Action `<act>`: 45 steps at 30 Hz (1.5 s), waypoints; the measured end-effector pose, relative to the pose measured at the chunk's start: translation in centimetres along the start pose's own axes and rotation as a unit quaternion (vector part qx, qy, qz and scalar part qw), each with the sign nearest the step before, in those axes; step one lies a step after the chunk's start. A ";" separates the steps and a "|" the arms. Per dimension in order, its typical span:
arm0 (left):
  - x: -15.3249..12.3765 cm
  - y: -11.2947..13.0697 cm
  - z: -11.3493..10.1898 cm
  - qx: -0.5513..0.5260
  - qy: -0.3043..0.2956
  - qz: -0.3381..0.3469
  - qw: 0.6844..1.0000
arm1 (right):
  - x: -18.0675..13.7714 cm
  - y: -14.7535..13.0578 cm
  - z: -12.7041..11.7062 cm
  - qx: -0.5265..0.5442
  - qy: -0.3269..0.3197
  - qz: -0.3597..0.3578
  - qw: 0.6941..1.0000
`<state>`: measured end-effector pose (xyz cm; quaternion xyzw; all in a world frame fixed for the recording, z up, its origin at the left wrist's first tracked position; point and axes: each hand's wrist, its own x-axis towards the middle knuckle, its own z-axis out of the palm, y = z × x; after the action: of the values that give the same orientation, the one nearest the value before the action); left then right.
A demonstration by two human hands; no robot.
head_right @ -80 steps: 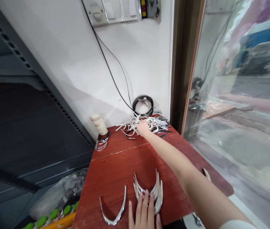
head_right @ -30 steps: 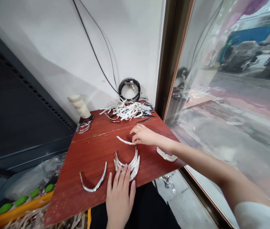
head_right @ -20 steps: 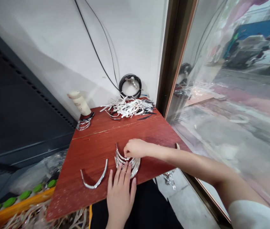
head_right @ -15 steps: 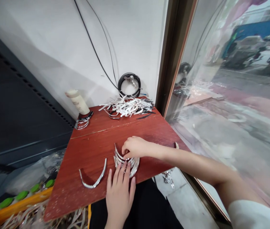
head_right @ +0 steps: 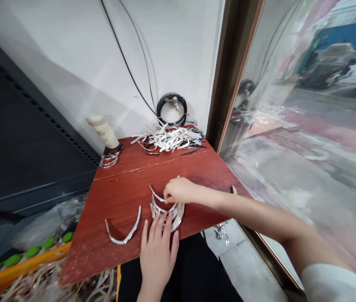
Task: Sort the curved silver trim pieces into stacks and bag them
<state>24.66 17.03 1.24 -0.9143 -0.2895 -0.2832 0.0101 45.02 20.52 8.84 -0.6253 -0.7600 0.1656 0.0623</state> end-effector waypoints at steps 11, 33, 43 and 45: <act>-0.4 0.0 0.4 -0.029 0.022 -0.011 0.999 | -1.6 -1.3 0.2 0.026 0.041 -0.049 0.998; -0.9 -0.6 -0.1 -0.039 0.017 0.004 0.999 | -3.0 -1.8 0.7 0.010 0.022 -0.110 0.994; -0.7 -0.7 -0.2 -0.049 0.004 0.008 0.999 | -2.4 -1.8 1.1 -0.019 0.051 -0.056 0.997; -0.7 -0.7 -0.2 -0.051 0.007 0.010 0.999 | -2.5 -1.6 1.0 -0.012 0.069 -0.044 0.997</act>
<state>23.74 17.17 0.96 -0.9145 -0.2659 -0.3033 -0.0315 43.77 17.66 8.72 -0.6016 -0.7829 0.1100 0.1140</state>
